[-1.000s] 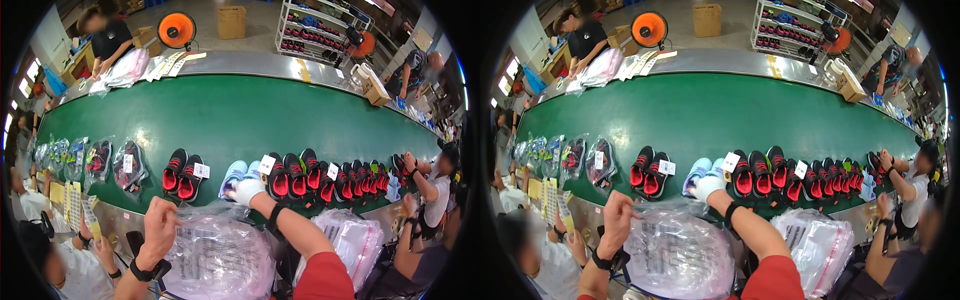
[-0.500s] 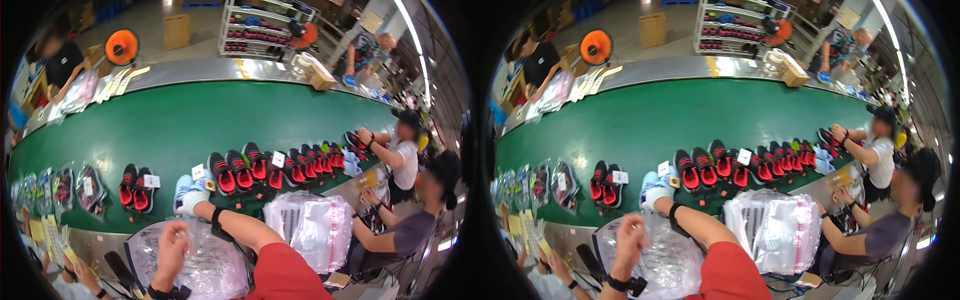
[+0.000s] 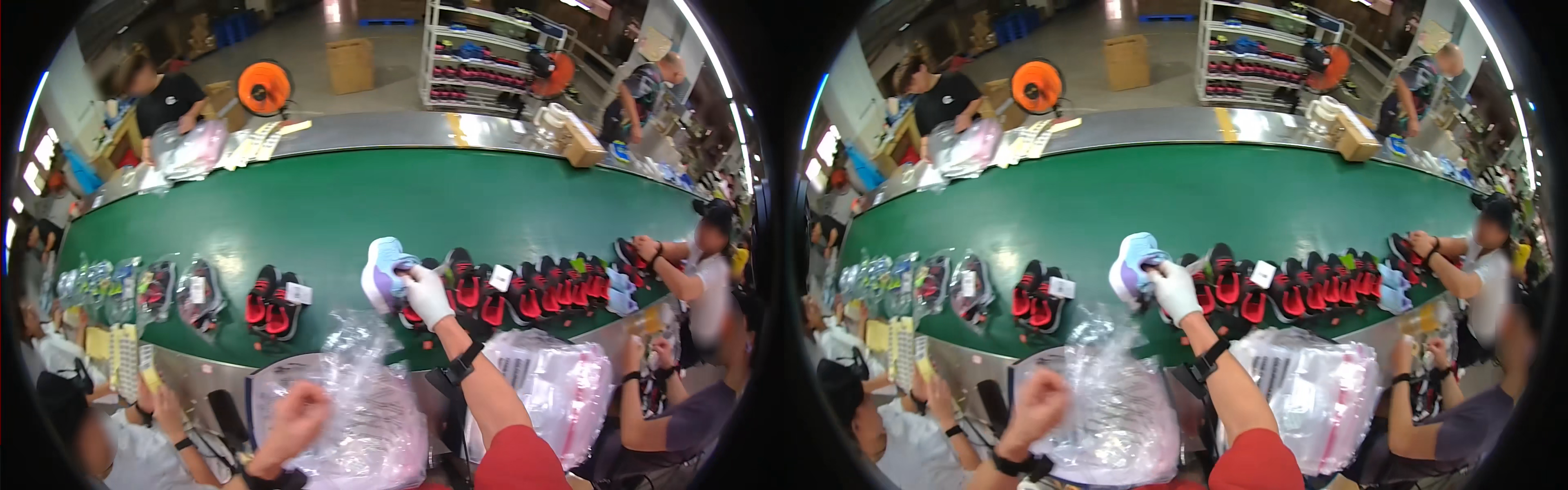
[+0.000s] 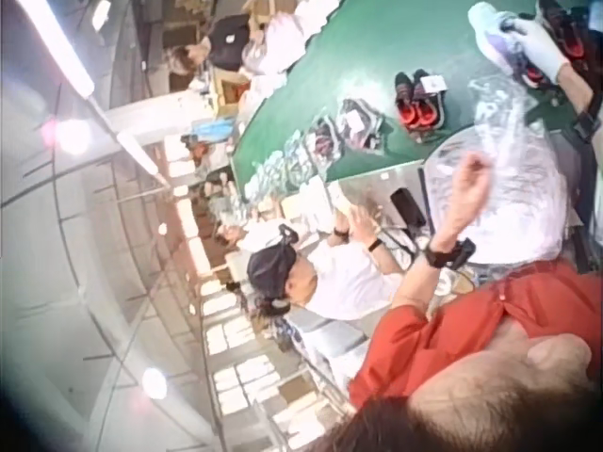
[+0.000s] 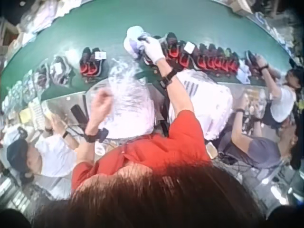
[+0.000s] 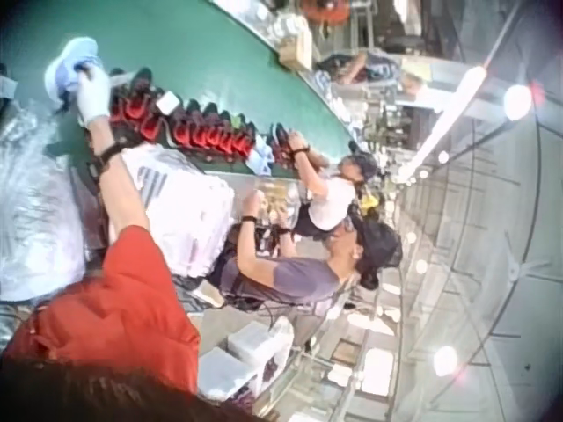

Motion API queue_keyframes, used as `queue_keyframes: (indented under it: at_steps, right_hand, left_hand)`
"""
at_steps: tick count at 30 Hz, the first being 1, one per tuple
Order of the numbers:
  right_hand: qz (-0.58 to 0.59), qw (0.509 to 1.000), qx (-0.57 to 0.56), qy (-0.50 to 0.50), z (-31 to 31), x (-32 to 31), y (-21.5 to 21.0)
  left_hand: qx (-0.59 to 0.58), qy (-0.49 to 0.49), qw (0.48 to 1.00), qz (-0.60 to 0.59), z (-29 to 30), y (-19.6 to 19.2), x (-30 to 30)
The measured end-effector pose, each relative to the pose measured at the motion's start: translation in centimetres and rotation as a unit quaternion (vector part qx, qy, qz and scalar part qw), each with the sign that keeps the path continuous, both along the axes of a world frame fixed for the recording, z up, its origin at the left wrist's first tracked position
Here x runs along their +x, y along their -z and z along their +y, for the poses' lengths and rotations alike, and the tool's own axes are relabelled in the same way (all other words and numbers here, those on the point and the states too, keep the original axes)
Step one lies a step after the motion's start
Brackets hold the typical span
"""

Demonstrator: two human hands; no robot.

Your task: The person sits at a green assembly table and repeatedly picks up pairs of sneakers from a conveyor belt. They place each pair into a clear plastic bag, seal the bag, and then place the packaged shoes into a large white tote bag on the floor. The process is repeated for multiple pairs of shoes in different colors.

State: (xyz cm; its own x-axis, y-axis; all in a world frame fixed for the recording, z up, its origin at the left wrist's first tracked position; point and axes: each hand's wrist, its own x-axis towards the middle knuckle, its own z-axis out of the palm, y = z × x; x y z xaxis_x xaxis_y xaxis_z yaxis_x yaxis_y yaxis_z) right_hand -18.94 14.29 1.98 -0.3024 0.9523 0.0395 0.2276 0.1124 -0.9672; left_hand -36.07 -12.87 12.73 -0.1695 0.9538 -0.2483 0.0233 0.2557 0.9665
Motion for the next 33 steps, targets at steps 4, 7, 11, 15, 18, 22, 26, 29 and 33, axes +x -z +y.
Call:
queue_keyframes:
  at_steps: [4,7,11,15,18,22,26,29,33]
  right_hand:
    - [0.036,0.994,-0.092,0.052,-1.0,-3.1,2.7]
    - [0.237,0.915,-0.322,0.06,-2.3,-1.7,-0.6]
    - [0.205,0.951,-0.227,0.044,-5.0,-2.4,-4.5]
    - [0.382,0.88,-0.273,0.068,-5.9,-1.0,-11.4]
    - [0.292,0.929,-0.226,0.024,-3.5,4.4,-12.3]
    - [0.063,0.984,-0.11,-0.128,-5.7,6.0,-12.2]
    - [-0.054,0.959,0.119,-0.25,-10.6,5.7,-11.1]
    - [-0.184,0.913,0.204,-0.301,-13.3,6.6,-11.9]
    - [-0.255,0.88,0.202,-0.346,-15.3,9.3,-12.8]
  left_hand:
    - [-0.004,0.131,0.981,0.145,1.8,2.6,6.6]
    - [0.032,0.035,0.963,0.264,3.6,4.9,5.9]
    - [0.042,0.229,0.863,0.449,6.6,10.1,6.2]
    - [0.044,0.23,0.862,0.449,8.1,11.5,4.1]
    - [-0.126,0.176,0.955,0.202,9.7,2.9,-0.9]
    - [-0.006,-0.09,0.992,0.086,8.4,-1.2,-1.0]
    - [-0.187,-0.122,0.946,-0.236,7.8,0.0,4.8]
    - [-0.065,-0.047,0.885,-0.459,6.5,5.6,6.9]
    - [-0.029,-0.059,0.808,-0.585,3.8,4.9,10.9]
